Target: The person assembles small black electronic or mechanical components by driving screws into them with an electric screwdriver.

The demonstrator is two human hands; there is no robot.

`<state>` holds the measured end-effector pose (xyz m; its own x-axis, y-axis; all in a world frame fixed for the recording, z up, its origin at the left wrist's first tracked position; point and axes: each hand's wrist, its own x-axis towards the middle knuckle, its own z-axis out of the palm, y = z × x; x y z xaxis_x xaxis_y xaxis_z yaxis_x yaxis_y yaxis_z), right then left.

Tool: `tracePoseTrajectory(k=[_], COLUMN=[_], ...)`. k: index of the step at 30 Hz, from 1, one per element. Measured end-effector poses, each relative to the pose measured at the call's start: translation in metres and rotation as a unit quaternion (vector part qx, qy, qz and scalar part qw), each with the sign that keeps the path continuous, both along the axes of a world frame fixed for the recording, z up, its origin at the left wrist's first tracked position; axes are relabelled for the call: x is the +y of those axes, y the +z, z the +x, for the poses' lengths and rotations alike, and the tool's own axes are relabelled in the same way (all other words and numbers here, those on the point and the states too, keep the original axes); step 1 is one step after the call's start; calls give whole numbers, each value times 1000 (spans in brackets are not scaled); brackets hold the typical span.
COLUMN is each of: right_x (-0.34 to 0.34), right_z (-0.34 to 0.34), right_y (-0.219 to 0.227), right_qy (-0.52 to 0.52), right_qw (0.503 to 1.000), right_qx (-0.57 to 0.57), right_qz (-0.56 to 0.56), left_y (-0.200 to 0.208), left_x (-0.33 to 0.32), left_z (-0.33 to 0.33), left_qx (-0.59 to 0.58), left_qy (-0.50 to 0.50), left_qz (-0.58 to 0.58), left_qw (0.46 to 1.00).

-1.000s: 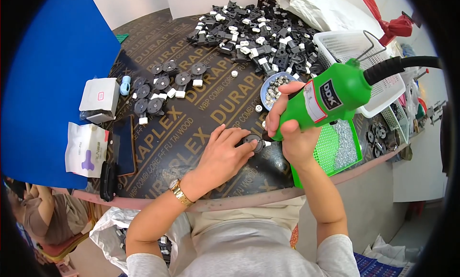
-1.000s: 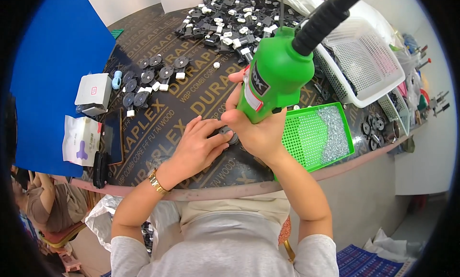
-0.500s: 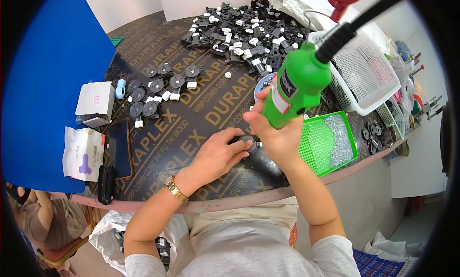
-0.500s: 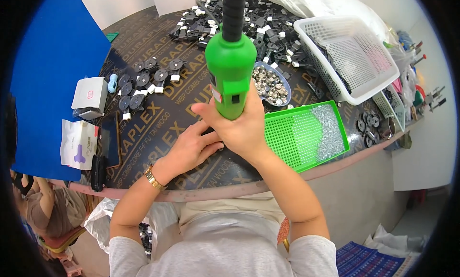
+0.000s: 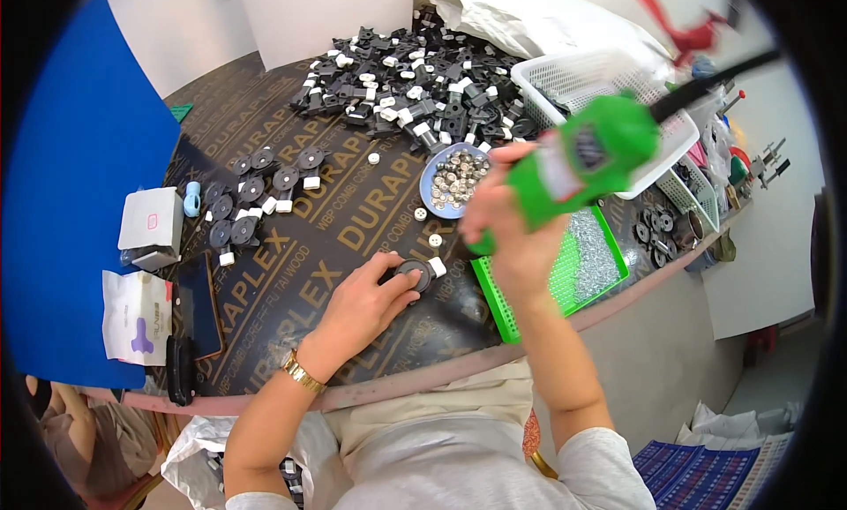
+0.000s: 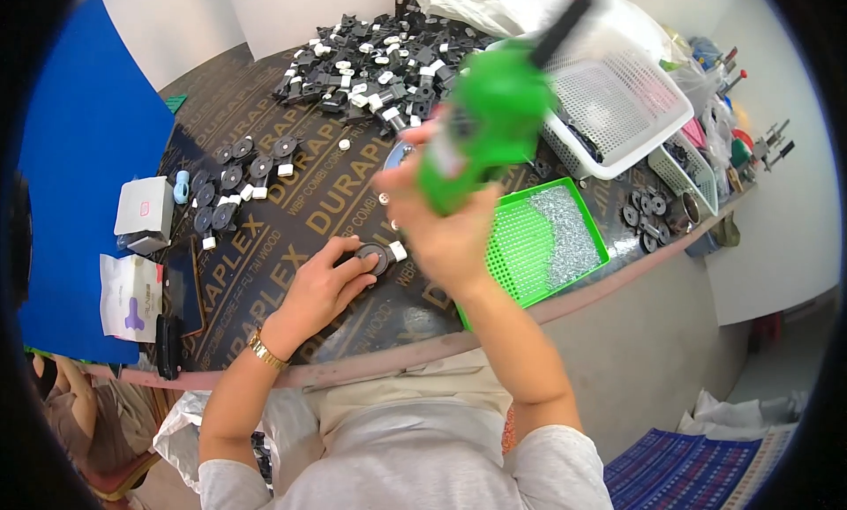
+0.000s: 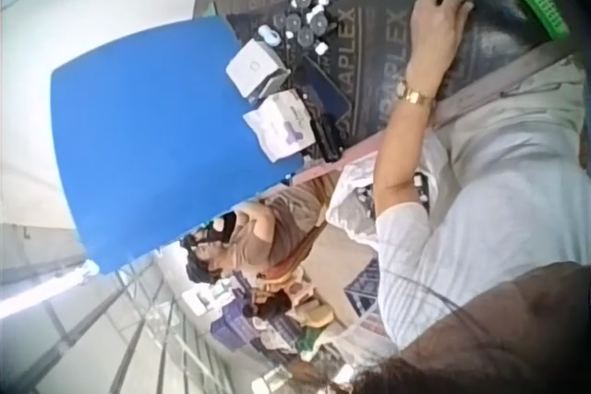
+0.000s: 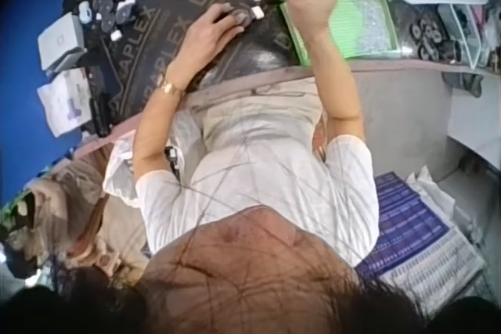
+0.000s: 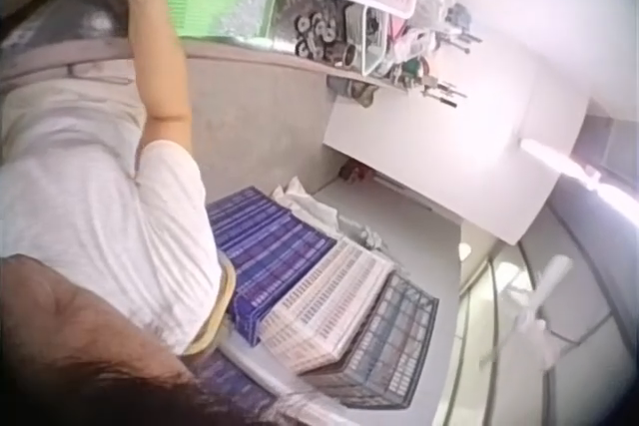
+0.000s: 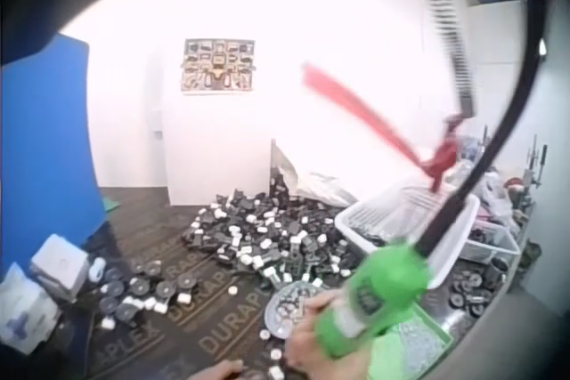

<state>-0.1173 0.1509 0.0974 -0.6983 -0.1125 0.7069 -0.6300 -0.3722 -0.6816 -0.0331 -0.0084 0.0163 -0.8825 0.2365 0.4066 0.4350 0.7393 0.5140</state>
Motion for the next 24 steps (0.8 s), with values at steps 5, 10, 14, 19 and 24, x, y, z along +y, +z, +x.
tracePoseTrajectory(k=[5, 10, 14, 19, 24], right_x=[73, 92, 93, 94, 90], right_z=[-26, -36, -38, -40, -36], right_y=[-6, -21, -26, -29, -27], right_qy=[-86, -82, -83, -59, -106], right_qw=[992, 995, 994, 996, 989], right_qx=[-62, -53, -53, -68, -74], right_qz=[73, 30, 36, 15, 71], left_y=[-2, -4, -5, -3, -4], left_x=[4, 3, 4, 5, 4], left_z=[1, 0, -2, -2, -2], left_qx=[21, 34, 29, 29, 31], left_qy=[15, 14, 14, 10, 11], left_qz=[-16, -15, -10, 1, 0], left_qw=[1000, 999, 999, 1000, 999])
